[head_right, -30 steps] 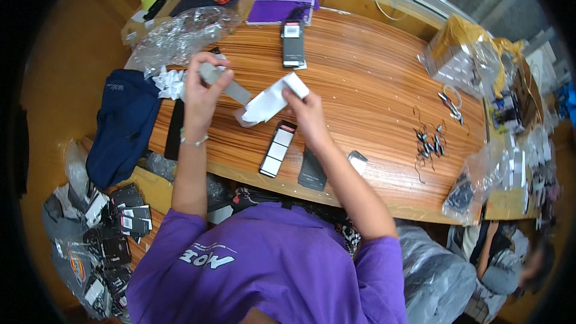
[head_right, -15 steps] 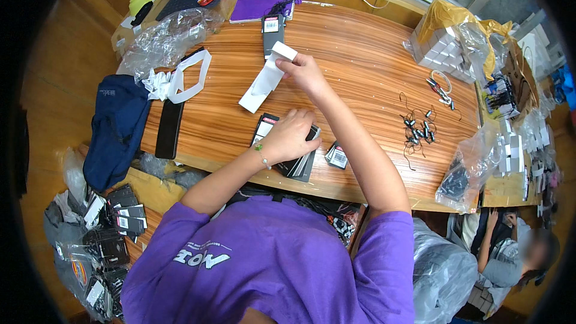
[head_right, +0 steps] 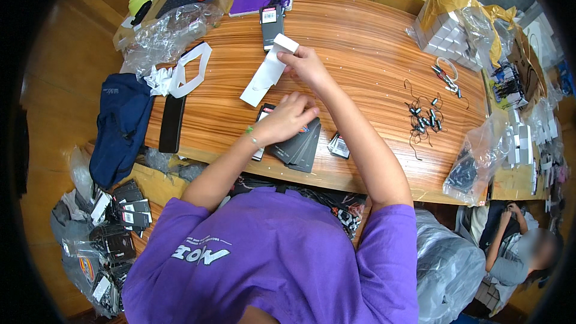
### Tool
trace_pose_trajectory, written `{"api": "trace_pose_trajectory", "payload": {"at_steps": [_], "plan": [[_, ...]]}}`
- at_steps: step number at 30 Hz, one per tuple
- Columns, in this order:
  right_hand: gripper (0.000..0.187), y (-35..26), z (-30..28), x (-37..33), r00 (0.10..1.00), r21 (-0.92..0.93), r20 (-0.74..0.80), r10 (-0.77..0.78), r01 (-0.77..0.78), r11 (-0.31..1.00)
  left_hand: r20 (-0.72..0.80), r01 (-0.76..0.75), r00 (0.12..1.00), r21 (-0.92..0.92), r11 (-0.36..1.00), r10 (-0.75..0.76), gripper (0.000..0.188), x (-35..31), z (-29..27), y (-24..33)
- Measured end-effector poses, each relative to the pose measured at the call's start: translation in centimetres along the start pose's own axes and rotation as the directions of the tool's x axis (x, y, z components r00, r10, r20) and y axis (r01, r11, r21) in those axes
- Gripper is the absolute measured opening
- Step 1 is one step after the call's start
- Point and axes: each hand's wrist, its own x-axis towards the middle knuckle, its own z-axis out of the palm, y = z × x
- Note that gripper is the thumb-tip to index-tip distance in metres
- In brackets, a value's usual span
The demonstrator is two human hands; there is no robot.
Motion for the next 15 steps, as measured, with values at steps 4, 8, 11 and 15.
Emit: {"api": "trace_pose_trajectory", "payload": {"at_steps": [4, 8, 11, 15], "plan": [[0.026, -0.2, -0.4, -0.5, 0.999, 0.011, -0.024, -0.023, 0.024, 1.0, 0.153, -0.012, 0.988, -0.05, 0.999, 0.019, 0.045, -0.4, -2.7, -0.1], [0.026, -0.6, 0.2, -0.5, 1.0, -0.005, -0.001, -0.014, 0.014, 1.0, 0.152, -0.106, 0.984, 0.083, 0.991, 0.092, 0.045, -1.3, -4.2, 0.7], [0.025, -0.2, 0.0, -0.4, 0.989, 0.031, -0.092, -0.118, 0.121, 0.992, -0.073, -0.113, 0.992, -0.168, 0.979, 0.102, 0.042, -3.3, -8.9, 1.5], [0.021, -1.3, 0.6, -0.1, 0.964, -0.024, -0.137, -0.227, 0.226, 0.974, -0.551, 0.201, 0.834, 0.377, 0.904, 0.045, 0.068, -6.2, -15.5, -5.0]]}}
